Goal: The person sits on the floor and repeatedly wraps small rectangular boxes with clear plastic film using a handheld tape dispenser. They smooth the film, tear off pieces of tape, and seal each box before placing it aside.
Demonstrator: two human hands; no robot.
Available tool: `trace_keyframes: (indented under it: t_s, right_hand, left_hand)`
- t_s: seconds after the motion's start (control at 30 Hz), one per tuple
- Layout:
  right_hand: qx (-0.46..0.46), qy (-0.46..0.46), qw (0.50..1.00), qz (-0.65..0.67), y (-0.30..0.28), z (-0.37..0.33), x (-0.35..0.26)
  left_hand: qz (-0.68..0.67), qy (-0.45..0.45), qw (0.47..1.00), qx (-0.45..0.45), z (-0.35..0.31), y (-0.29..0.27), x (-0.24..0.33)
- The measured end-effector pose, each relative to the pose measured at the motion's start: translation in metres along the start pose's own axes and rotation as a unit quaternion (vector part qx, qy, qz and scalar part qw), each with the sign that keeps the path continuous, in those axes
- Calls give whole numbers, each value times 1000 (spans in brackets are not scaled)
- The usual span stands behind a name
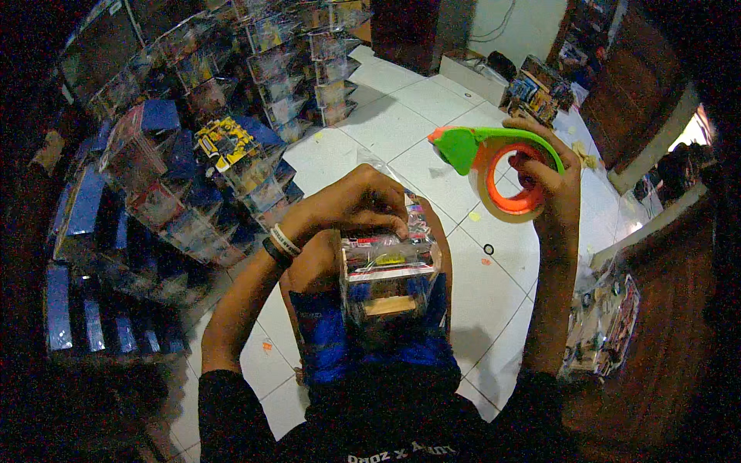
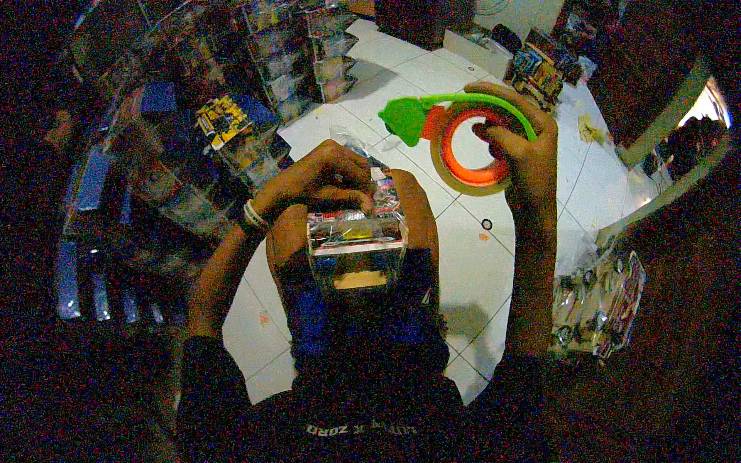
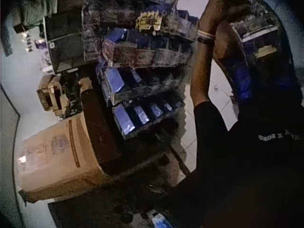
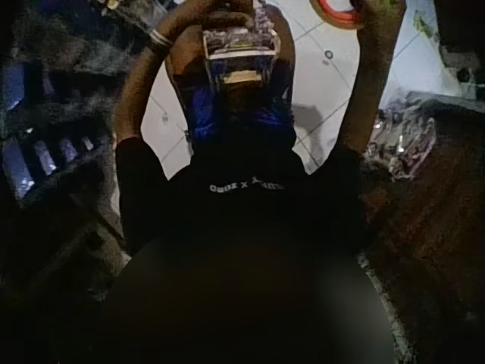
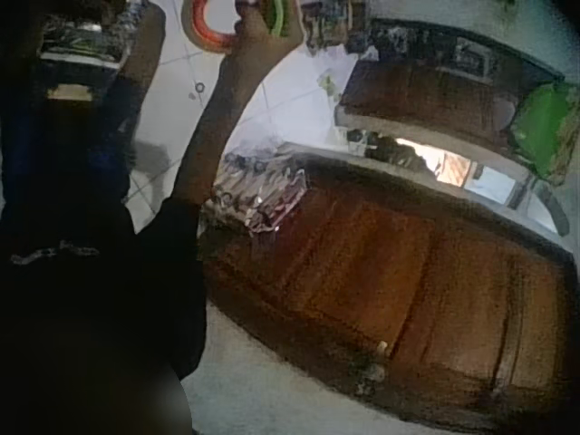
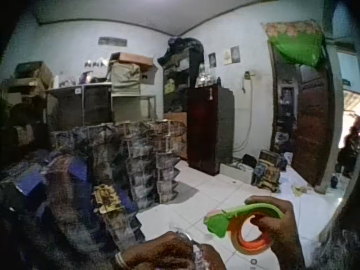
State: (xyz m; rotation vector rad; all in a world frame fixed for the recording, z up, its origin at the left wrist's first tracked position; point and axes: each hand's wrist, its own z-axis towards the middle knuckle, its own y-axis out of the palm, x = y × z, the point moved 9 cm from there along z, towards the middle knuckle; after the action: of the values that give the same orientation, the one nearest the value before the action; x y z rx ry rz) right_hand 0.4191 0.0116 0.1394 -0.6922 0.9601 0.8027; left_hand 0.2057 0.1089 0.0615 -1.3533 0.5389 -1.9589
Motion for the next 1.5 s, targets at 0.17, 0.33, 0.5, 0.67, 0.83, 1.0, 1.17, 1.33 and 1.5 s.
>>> trace_keyframes:
  t_s: [0.17,0.33,0.5,0.67,0.83,1.0,1.17,1.33,1.5]
  right_hand:
    - [-86,-9,994,64,24,-6,-15]
    - [-225,-71,969,75,88,-17,-51]
    - [-366,-147,917,49,151,-27,-78]
    - [-486,-273,829,-52,202,-51,-92]
    - [-530,-382,707,-271,250,-83,-97]
    - [-542,-443,627,-341,257,-86,-121]
    - [-580,-379,657,-296,231,-70,-113]
    - [-536,-325,761,-169,146,-50,-83]
    - [-450,-300,833,-121,69,-49,-37]
  left_hand:
    - [-122,-101,987,-41,-11,6,-22]
    - [-174,-94,974,-108,-10,21,-39]
    - [-302,-212,927,68,-30,18,-85]
    - [-243,-158,957,-11,-1,22,-95]
    - [-188,-138,972,-41,1,21,-82]
    - [-99,-138,985,-43,-20,12,-60]
    - [-10,-147,989,-26,-10,5,-49]
    - [107,-155,974,-129,17,14,-37]
    - [26,-82,978,-191,22,23,0]
